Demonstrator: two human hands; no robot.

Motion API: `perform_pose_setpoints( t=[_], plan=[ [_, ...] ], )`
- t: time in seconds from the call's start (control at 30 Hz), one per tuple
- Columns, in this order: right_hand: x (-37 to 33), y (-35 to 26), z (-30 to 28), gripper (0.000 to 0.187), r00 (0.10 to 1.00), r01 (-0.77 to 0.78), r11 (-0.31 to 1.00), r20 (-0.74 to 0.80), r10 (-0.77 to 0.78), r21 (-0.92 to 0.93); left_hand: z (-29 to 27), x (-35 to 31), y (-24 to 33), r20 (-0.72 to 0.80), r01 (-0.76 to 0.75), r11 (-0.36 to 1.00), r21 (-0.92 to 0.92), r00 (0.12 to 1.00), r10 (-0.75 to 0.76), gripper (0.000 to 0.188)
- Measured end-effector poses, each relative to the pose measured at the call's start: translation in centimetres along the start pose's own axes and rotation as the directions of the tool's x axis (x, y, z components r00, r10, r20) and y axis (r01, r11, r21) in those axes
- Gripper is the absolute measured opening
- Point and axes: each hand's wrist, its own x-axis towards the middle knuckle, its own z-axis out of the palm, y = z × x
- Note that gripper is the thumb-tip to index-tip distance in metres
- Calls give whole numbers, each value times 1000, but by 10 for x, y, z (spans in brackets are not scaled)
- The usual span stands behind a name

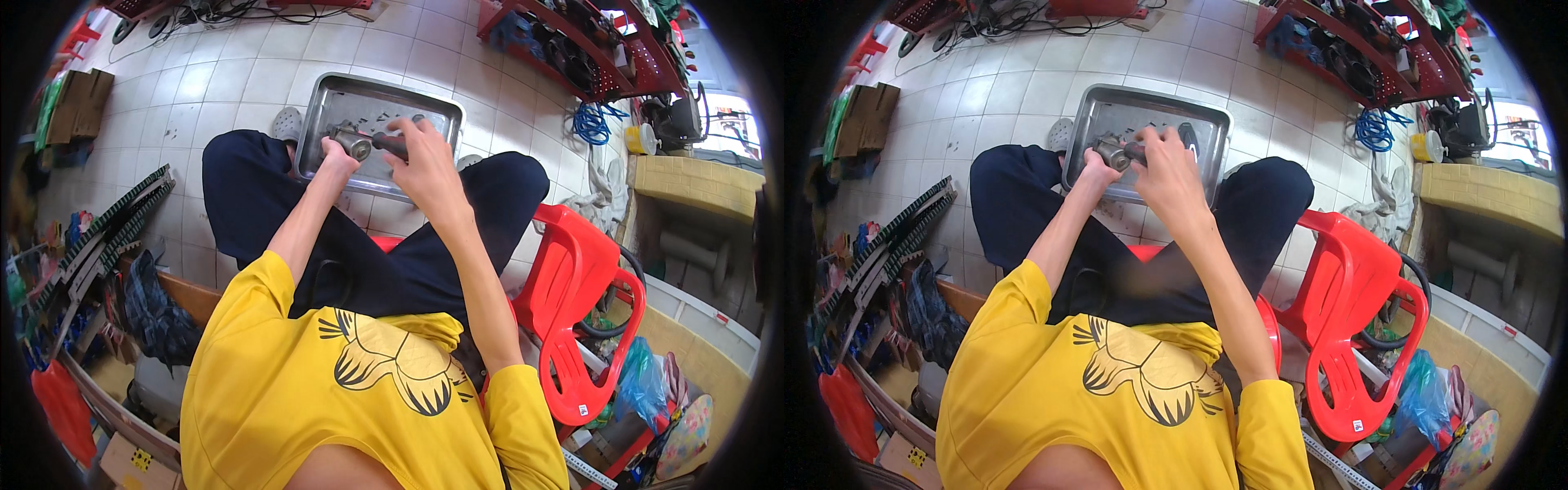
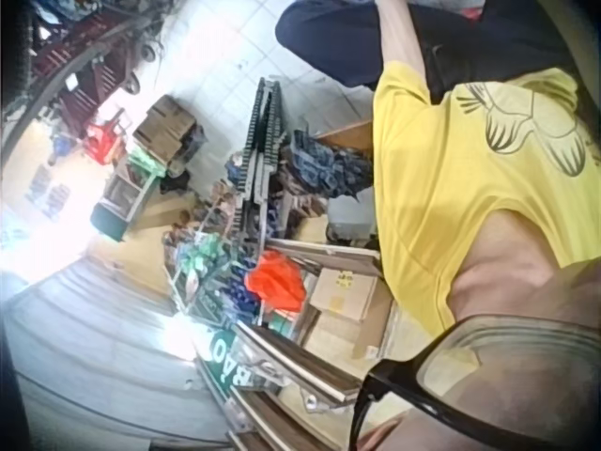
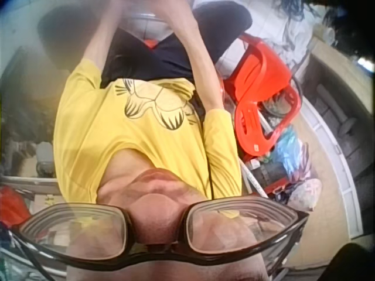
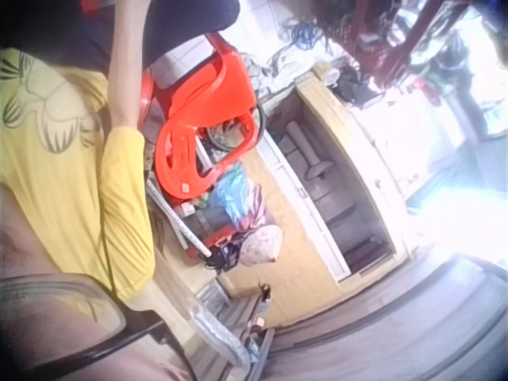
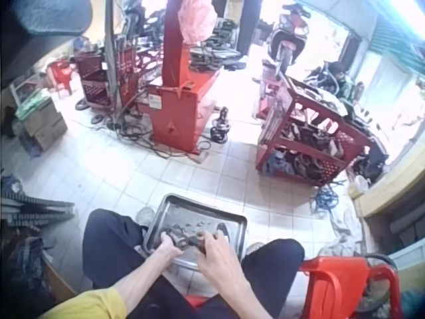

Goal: The person disassembles a starter motor by using a screwdriver to remove screws and pry the components apart while holding the object over a metal tray.

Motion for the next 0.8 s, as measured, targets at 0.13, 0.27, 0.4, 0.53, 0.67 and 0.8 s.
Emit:
perform_pose_setpoints(
  t=[0.13, 0.27, 0.4, 0.53, 0.67, 0.8],
  plan=[
    [-1, -29, -3, 28, 971, -213, 961, 68, 228, -173, -11, 8, 12, 56, -22, 1000, 1, 998, 22, 68],
    [-14, -14, 6, 27, 977, -209, 976, 48, 207, 58, -5, 0, -3, 78, -28, 999, 39, 997, 25, 60],
    [-30, 2, 7, 27, 994, -79, 992, -71, 87, 101, 5, -4, -6, 28, -158, 984, 77, 987, 156, 58],
    [-28, 6, 4, 31, 995, -55, 996, -74, 60, 69, 10, -10, -10, 32, -81, 996, 41, 996, 80, 61],
    [-4, -20, -11, 29, 926, -361, 930, 95, 366, -72, 3, -4, -6, 10, -113, 993, 46, 994, 112, 57],
    [2, 12, -10, 32, 956, -270, 962, 132, 262, 48, 3, -8, -6, 17, -253, 967, 9, 967, 253, 52]
  ],
)
